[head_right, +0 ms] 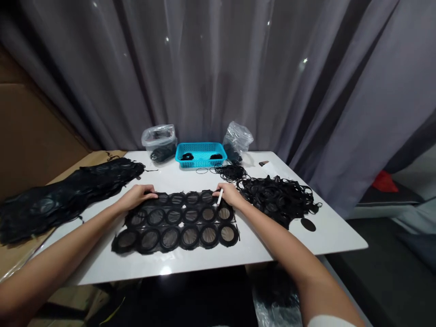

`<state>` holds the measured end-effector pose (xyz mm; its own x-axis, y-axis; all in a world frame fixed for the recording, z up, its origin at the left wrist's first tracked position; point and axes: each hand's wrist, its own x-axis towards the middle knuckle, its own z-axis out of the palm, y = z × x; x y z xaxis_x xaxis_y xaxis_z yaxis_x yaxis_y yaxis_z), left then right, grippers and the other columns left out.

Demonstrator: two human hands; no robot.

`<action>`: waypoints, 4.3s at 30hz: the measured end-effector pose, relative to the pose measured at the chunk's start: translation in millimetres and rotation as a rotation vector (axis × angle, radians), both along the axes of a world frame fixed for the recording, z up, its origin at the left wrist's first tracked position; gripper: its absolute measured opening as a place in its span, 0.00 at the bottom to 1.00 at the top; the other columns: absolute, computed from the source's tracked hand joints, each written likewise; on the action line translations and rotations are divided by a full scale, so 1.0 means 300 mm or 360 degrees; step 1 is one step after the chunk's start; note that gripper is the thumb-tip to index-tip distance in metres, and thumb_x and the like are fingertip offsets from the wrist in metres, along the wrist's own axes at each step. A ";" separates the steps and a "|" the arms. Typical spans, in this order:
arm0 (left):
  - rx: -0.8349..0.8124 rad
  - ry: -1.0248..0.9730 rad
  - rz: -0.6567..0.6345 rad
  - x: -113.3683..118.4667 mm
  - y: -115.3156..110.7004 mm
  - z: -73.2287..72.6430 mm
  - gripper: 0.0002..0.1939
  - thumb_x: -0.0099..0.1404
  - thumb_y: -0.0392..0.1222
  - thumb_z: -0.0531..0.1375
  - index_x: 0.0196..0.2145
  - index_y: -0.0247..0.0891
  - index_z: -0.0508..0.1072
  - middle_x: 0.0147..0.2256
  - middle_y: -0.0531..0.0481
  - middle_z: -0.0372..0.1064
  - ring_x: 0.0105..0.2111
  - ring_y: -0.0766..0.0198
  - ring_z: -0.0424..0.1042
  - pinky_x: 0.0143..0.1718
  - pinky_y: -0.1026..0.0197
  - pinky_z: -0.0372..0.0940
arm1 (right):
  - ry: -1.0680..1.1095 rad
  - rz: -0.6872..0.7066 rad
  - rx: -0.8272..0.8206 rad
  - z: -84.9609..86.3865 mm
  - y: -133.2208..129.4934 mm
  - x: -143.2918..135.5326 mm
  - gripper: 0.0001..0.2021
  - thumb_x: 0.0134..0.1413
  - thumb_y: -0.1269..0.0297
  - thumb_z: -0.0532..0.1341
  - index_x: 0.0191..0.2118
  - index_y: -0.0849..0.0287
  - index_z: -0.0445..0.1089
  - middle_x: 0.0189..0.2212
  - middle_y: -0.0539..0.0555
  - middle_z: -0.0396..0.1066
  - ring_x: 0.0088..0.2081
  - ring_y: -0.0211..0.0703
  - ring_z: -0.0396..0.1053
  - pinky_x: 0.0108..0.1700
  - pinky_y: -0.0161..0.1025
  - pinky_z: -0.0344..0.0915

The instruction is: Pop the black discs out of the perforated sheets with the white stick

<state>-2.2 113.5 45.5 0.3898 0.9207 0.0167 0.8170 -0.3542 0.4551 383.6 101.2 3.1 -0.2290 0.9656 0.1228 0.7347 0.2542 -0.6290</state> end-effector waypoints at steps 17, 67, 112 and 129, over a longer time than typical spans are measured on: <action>0.0462 0.0142 -0.0899 0.546 -0.166 -0.070 0.28 0.70 0.54 0.58 0.61 0.36 0.64 0.65 0.34 0.56 0.65 0.44 0.57 0.63 0.40 0.54 | 0.1214 -0.0097 -0.0507 0.067 -0.036 0.023 0.28 0.52 0.35 0.59 0.33 0.61 0.70 0.24 0.51 0.69 0.23 0.36 0.67 0.26 0.33 0.62; 0.0638 0.0095 -0.0969 0.566 -0.301 -0.194 0.28 0.70 0.55 0.57 0.64 0.42 0.63 0.68 0.37 0.51 0.67 0.45 0.51 0.65 0.39 0.49 | 0.0519 -0.0092 -0.0300 0.093 -0.317 0.055 0.05 0.62 0.66 0.57 0.33 0.56 0.67 0.39 0.52 0.75 0.42 0.44 0.71 0.46 0.40 0.63; 0.0537 0.0076 -0.1257 0.527 -0.387 -0.189 0.31 0.70 0.58 0.57 0.66 0.48 0.60 0.70 0.40 0.46 0.68 0.45 0.48 0.67 0.42 0.42 | 0.0486 -0.0085 -0.0182 0.075 -0.536 0.031 0.08 0.62 0.69 0.57 0.30 0.57 0.62 0.43 0.54 0.69 0.47 0.44 0.68 0.50 0.41 0.62; 0.0480 0.0127 -0.1256 0.528 -0.392 -0.184 0.33 0.68 0.56 0.60 0.67 0.50 0.57 0.70 0.37 0.42 0.69 0.44 0.44 0.66 0.39 0.45 | 0.0189 -0.0004 -0.0055 0.078 -0.557 0.004 0.05 0.63 0.70 0.56 0.34 0.56 0.65 0.45 0.56 0.69 0.49 0.46 0.67 0.51 0.44 0.65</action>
